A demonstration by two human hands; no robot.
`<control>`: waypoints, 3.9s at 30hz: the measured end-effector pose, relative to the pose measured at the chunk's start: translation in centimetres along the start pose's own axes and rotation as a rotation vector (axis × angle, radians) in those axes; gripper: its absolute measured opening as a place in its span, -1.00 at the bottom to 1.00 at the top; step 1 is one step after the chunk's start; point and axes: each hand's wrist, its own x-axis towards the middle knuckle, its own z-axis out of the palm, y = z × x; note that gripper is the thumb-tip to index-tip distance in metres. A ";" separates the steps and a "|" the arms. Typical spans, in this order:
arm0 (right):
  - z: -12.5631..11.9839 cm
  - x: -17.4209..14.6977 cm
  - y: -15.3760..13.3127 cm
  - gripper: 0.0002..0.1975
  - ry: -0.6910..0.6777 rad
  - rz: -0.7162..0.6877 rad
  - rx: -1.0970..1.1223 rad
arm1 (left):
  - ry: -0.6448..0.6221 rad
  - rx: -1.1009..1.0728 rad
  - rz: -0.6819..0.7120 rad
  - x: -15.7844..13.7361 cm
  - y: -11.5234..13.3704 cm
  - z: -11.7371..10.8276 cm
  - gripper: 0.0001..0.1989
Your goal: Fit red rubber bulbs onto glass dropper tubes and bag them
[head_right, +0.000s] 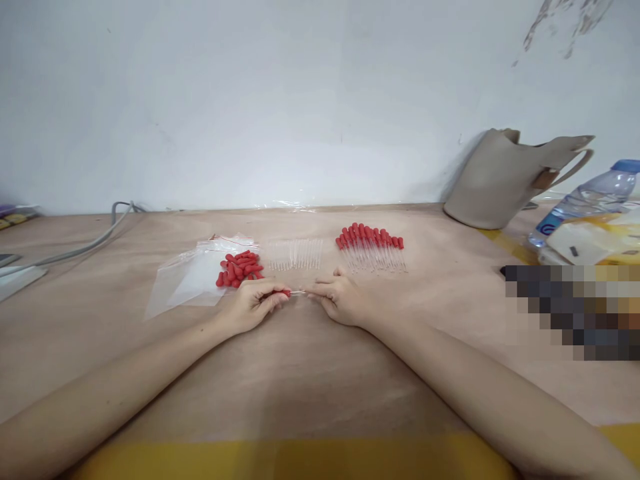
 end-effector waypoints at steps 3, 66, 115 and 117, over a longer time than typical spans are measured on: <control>-0.4 0.1 0.1 -0.72 -0.039 -0.033 -0.069 | -0.015 0.034 0.045 0.0 0.1 0.0 -0.84; -3.5 4.2 3.6 -0.73 -0.040 0.868 -0.262 | 0.044 0.122 0.029 0.6 -0.6 0.7 -0.77; -0.4 9.0 3.3 -0.71 -0.198 0.973 -0.220 | 0.187 0.660 -0.034 2.0 -3.3 -5.6 -0.86; -1.0 8.4 2.4 -0.68 -0.173 0.931 -0.226 | 0.163 0.668 -0.003 1.9 -3.8 -6.1 -0.85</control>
